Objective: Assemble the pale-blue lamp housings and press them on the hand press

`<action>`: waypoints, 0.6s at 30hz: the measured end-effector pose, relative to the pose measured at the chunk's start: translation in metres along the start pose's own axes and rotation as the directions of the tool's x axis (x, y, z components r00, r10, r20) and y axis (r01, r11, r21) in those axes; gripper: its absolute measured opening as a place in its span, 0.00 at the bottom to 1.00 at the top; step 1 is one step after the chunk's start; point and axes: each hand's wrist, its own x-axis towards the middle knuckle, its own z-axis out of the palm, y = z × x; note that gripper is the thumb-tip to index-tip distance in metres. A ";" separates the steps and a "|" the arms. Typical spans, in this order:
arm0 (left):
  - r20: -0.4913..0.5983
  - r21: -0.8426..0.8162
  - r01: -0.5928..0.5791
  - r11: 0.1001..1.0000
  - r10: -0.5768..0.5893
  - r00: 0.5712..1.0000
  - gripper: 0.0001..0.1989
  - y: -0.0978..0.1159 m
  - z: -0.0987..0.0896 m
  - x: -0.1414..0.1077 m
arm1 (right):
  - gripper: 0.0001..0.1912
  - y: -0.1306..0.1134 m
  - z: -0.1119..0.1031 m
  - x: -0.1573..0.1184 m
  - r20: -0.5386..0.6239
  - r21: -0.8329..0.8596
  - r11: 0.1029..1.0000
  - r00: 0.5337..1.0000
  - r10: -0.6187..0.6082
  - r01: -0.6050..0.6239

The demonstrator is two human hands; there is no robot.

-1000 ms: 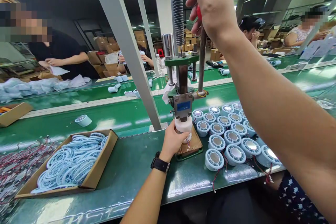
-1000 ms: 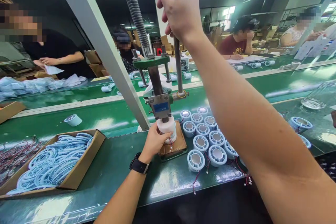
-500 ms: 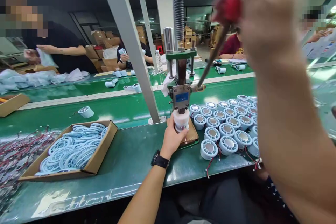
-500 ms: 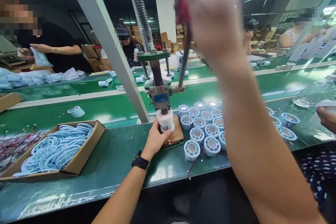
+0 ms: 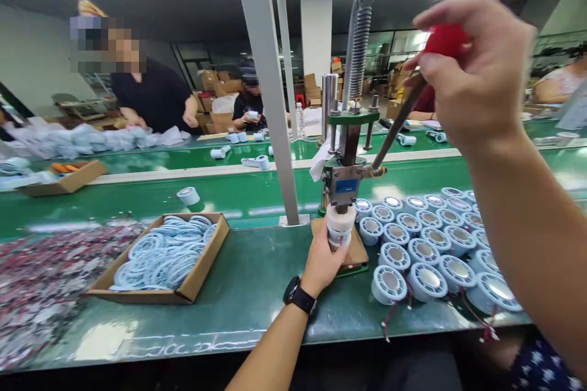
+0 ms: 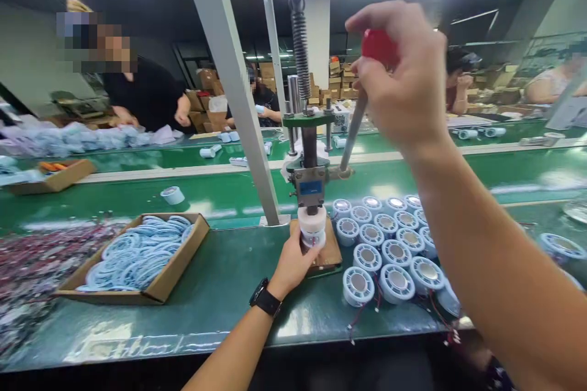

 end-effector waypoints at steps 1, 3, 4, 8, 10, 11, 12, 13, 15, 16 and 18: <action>-0.006 0.029 -0.002 1.000 0.002 1.000 0.35 0.003 -0.009 -0.003 | 0.20 0.008 0.011 0.016 0.041 0.082 0.996 0.999 0.027 -0.030; -0.060 0.110 -0.001 0.994 0.008 0.998 0.36 0.009 -0.038 -0.005 | 0.24 0.013 0.034 0.009 0.068 0.213 0.971 0.993 0.100 -0.112; -0.107 0.159 0.004 0.987 0.013 0.994 0.35 0.011 -0.059 -0.003 | 0.27 0.011 0.046 -0.013 0.019 0.261 0.955 0.989 0.143 -0.143; -0.307 0.376 0.080 0.923 0.043 0.951 0.31 0.010 -0.169 0.037 | 0.38 -0.013 0.094 -0.159 -0.201 0.341 0.862 0.866 0.457 -0.375; -0.361 0.467 0.165 0.869 0.017 0.932 0.28 0.002 -0.228 0.071 | 0.45 -0.022 0.116 -0.222 -0.093 0.227 0.779 0.783 0.615 -0.584; -0.373 0.504 0.207 0.838 -0.005 0.928 0.26 -0.004 -0.255 0.088 | 0.47 -0.024 0.127 -0.245 -0.033 0.147 0.733 0.738 0.674 -0.664; -0.378 0.534 0.249 0.808 -0.036 0.925 0.23 -0.011 -0.279 0.103 | 0.49 -0.024 0.136 -0.261 0.012 0.067 0.693 0.695 0.719 -0.718; -0.385 0.558 0.294 0.776 -0.071 0.920 0.21 -0.017 -0.300 0.116 | 0.50 -0.022 0.143 -0.272 0.034 0.002 0.655 0.654 0.755 -0.756; -0.408 0.586 0.381 0.715 -0.145 0.901 0.20 -0.030 -0.332 0.134 | 0.52 -0.015 0.154 -0.281 0.033 -0.074 0.584 0.583 0.812 -0.809; -0.422 0.593 0.420 0.687 -0.179 0.889 0.19 -0.037 -0.344 0.138 | 0.53 -0.012 0.158 -0.284 0.021 -0.098 0.551 0.552 0.834 -0.829; -0.444 0.595 0.480 0.645 -0.234 0.865 0.18 -0.054 -0.360 0.141 | 0.52 -0.005 0.165 -0.288 -0.010 -0.108 0.502 0.506 0.863 -0.858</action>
